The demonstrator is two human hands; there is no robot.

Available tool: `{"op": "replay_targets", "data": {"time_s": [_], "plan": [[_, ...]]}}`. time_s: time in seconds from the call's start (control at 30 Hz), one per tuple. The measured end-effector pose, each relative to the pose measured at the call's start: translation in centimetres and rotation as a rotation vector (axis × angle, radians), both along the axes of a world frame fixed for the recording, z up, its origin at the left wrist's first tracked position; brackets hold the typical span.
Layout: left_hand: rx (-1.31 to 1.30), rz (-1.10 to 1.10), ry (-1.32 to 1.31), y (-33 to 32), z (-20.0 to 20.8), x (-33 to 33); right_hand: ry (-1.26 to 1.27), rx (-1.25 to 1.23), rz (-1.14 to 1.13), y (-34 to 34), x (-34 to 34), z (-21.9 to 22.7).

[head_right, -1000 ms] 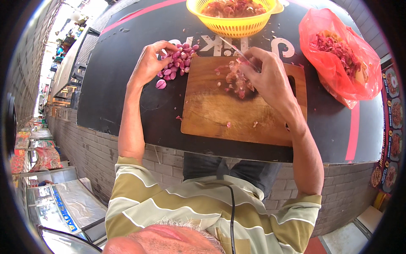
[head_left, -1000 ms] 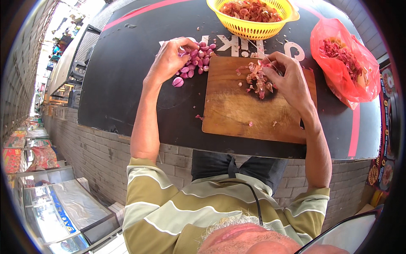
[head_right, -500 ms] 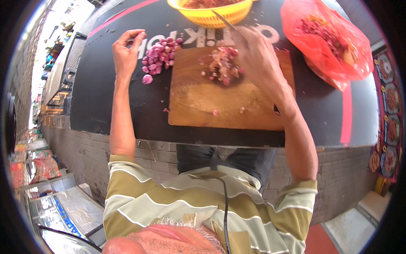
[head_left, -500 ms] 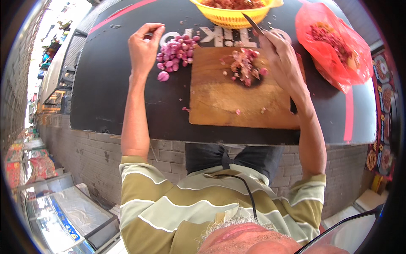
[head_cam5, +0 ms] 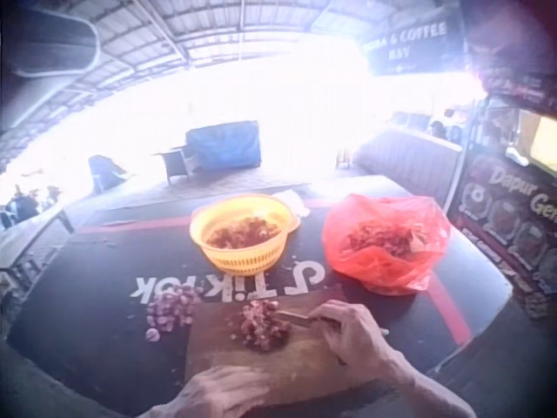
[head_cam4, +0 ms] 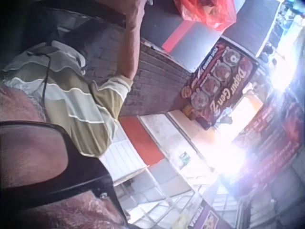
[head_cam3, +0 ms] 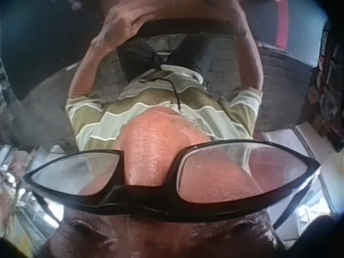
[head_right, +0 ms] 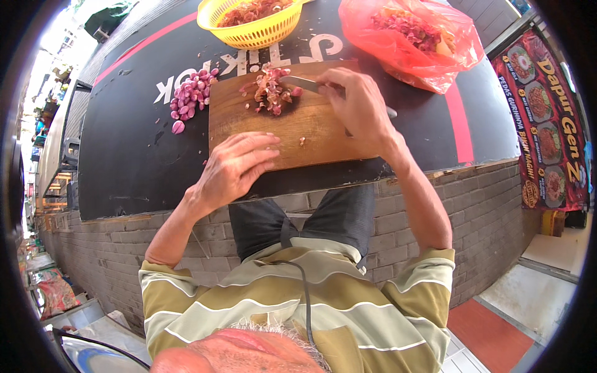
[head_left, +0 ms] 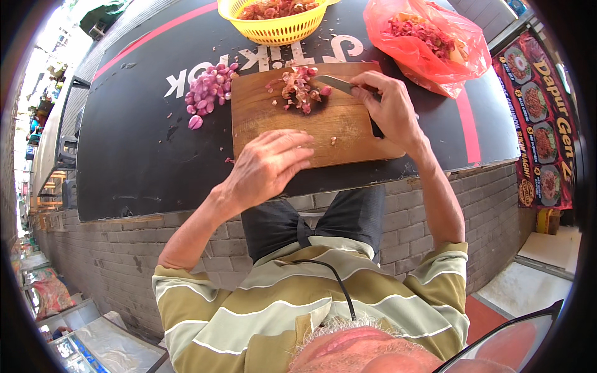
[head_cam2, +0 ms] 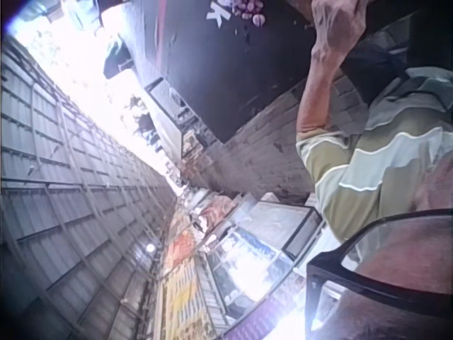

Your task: The person uses a knife to peel and chop red onions on a wooden cutting board. They handle the onions one by one, peeling the outer layers and slicing the bulbs into small pieces. The chopped onions are then transferred into a yellow plastic basket.

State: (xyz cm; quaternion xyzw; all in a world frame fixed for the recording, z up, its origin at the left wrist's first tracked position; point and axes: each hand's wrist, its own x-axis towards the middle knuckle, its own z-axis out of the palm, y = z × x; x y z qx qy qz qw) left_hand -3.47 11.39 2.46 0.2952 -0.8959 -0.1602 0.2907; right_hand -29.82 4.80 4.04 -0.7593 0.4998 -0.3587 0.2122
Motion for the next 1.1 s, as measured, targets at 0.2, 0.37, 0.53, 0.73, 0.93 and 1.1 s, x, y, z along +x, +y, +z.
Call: {"op": "replay_targets", "data": {"time_s": [0.2,0.37,0.53,0.73,0.93,1.1], "plan": [[-0.026,0.111,-0.021,-3.9,-1.4,0.0,0.142,-0.053,-0.05,2.1,-1.8,-1.5],[-0.103,0.22,0.066,-7.5,-1.0,0.5,0.211,-0.097,0.104,4.6,0.1,-0.9],[-0.092,0.198,0.024,-11.3,0.6,-2.5,0.286,-0.158,0.148,5.3,1.9,-1.1],[0.09,0.041,-0.352,-13.9,2.4,-4.6,0.348,-0.183,0.093,5.3,1.4,-1.7],[0.112,-0.073,-0.353,-15.1,2.2,-4.6,0.368,-0.241,0.083,5.2,1.3,-2.4],[0.185,-0.071,-0.275,-16.8,1.8,-4.6,0.375,-0.253,0.148,3.9,2.1,-2.3]]}}
